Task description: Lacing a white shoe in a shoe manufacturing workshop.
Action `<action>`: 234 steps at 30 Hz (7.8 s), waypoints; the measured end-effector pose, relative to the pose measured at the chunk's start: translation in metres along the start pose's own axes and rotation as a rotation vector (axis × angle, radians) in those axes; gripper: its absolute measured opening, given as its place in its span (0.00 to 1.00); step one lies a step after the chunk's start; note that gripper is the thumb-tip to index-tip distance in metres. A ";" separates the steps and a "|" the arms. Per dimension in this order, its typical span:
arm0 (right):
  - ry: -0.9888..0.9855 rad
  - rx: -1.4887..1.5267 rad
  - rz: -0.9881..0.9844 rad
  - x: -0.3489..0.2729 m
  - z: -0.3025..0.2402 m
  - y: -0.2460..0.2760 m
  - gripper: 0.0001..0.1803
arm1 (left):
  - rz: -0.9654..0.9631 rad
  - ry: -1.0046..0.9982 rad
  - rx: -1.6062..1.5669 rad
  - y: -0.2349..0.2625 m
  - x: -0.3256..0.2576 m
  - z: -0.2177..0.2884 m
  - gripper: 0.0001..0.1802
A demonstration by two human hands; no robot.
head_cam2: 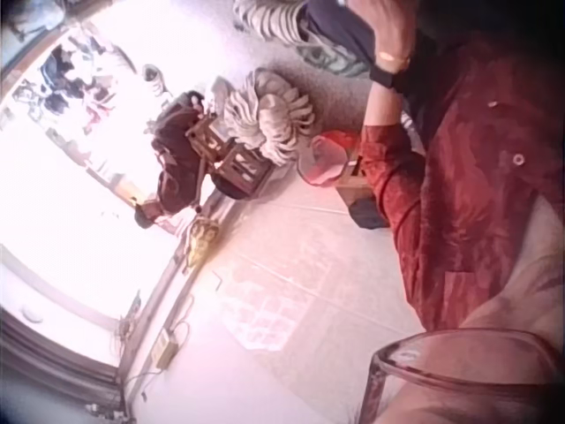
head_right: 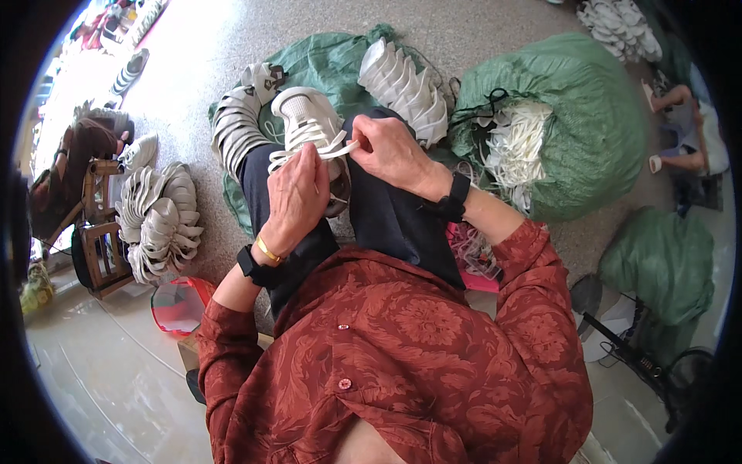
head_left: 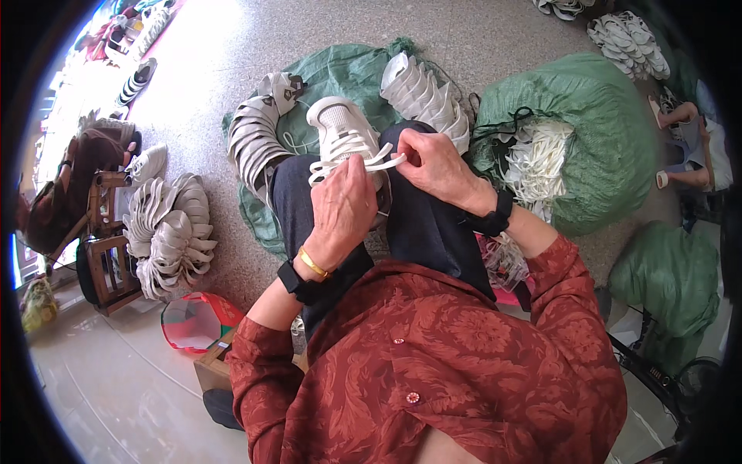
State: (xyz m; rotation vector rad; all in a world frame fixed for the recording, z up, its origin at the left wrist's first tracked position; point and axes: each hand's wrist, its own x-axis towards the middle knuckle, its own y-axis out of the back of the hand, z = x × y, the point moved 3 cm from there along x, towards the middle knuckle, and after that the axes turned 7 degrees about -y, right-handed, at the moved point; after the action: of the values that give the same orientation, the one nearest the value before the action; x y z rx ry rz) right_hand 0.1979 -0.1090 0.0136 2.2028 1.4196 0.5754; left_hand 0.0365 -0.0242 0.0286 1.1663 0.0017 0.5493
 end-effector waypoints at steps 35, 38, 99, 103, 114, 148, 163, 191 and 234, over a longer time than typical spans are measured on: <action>0.011 0.068 0.019 0.008 -0.034 -0.011 0.11 | -0.060 -0.162 -0.143 0.008 -0.048 0.006 0.19; -0.034 0.163 -0.069 0.002 -0.031 -0.007 0.11 | -0.005 -0.098 -0.217 0.014 -0.053 0.000 0.18; 0.276 0.437 -0.179 0.079 -0.150 0.054 0.31 | 0.553 0.116 -0.937 0.128 0.037 -0.007 0.23; 0.153 0.338 -0.218 0.088 -0.139 0.064 0.28 | 0.472 0.054 -0.907 0.115 0.047 -0.013 0.23; 0.003 -0.162 -0.035 0.159 0.032 0.051 0.22 | 0.311 0.313 -0.806 0.054 0.013 -0.114 0.07; -0.068 -0.885 -0.667 0.280 0.322 -0.117 0.13 | 0.061 0.848 -0.466 -0.059 -0.077 -0.277 0.04; 0.308 -0.502 -0.444 0.277 0.254 -0.133 0.30 | 0.251 1.418 -1.226 -0.157 -0.103 -0.357 0.35; 0.209 -0.122 -0.750 0.309 0.116 -0.392 0.47 | 1.266 1.327 -1.550 -0.196 -0.092 -0.405 0.23; -0.171 0.115 -0.898 0.261 0.120 -0.357 0.37 | 0.997 1.367 -1.465 -0.143 -0.169 -0.328 0.34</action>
State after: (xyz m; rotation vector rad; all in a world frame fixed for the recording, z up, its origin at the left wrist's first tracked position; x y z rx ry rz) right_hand 0.1057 0.2432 -0.2638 1.3928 2.1338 -0.0164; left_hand -0.1435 0.1514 -0.2761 -0.8791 0.1667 1.7191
